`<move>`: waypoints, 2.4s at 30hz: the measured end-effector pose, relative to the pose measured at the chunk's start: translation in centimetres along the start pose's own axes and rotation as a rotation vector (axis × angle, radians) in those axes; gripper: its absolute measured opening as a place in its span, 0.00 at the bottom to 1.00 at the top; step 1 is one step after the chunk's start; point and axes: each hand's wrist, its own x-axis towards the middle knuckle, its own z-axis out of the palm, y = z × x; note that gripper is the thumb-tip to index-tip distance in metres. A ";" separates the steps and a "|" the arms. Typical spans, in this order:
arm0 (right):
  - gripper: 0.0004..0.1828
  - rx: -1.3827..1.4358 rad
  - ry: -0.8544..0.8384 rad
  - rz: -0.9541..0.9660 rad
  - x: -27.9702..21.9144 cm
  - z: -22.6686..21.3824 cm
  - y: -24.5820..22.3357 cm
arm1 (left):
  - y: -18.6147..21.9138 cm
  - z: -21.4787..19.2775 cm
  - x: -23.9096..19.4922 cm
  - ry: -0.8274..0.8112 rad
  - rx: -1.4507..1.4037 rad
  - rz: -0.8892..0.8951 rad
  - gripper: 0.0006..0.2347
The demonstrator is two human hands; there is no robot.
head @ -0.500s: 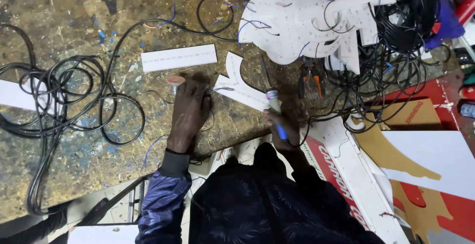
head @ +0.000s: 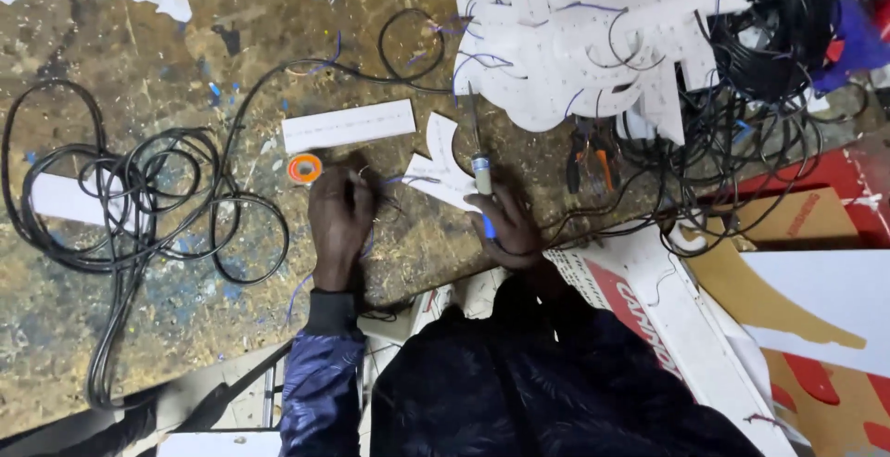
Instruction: Soldering wires to electrical components on cut-out sign letters at a workbench.
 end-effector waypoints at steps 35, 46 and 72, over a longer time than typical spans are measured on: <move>0.11 0.126 0.256 0.195 18.3 -15.0 9.0 | 17.6 5.1 3.5 0.413 -0.617 -0.160 0.05; 0.16 0.727 0.048 0.131 15.4 -11.4 3.8 | 22.6 13.0 1.4 0.211 -0.361 -0.028 0.05; 0.30 1.087 -0.048 0.271 15.3 -9.1 2.0 | 18.7 15.1 -1.4 0.044 -0.659 -0.211 0.10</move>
